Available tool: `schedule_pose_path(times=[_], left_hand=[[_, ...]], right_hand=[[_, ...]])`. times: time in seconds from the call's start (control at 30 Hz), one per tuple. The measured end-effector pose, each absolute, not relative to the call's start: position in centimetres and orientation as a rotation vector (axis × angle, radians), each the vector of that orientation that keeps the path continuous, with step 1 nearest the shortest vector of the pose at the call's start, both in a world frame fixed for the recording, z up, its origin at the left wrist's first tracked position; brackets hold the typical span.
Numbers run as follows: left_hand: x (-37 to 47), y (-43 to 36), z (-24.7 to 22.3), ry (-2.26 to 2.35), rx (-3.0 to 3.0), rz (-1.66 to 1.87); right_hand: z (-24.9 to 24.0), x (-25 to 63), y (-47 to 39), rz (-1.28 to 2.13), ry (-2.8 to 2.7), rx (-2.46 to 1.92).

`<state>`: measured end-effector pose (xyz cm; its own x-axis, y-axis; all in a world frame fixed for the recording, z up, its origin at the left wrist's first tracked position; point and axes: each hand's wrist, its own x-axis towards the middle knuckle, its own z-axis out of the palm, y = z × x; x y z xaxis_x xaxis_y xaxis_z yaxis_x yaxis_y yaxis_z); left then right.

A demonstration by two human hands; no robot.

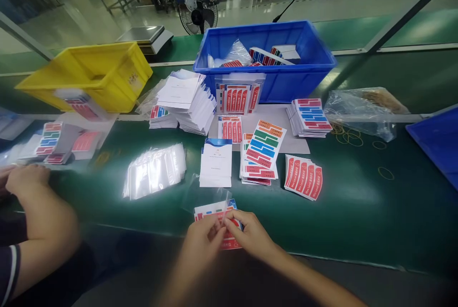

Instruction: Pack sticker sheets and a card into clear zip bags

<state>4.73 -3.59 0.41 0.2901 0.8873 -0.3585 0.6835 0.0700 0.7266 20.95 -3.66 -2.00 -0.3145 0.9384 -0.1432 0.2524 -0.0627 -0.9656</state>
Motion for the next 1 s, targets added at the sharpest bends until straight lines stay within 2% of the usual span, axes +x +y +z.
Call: schedule_pose_path(times=[0.27,0.4,0.5,0.73,0.87,1.0], left_hand=[[4.5,-5.1,-1.0,1.490,2.076,0.522],[4.0,-4.8,-1.3,1.765,2.342,0.610],[3.3,-4.5,-0.7,1.870,2.335,0.650],[4.4,-5.0,0.7,1.465,2.316,0.545],[4.4,-4.5,0.5,1.537,2.266,0.569],[2.6,-4.0,1.0,1.801,2.143,0.612]], right_hand=[[-2.0,20.3,-4.0,1.302,-1.729,-1.301],[-2.5,19.8,-4.5,1.254,-1.748,-1.345],[-2.4,20.0,-4.6,1.237,-1.768,-1.355],[-0.5,20.9,-3.0,1.187,-1.790,-1.379],[-0.8,20.8,-2.7,1.192,-1.841,-1.372],[-1.5,21.7,-3.0,1.176,-1.773,-1.436]])
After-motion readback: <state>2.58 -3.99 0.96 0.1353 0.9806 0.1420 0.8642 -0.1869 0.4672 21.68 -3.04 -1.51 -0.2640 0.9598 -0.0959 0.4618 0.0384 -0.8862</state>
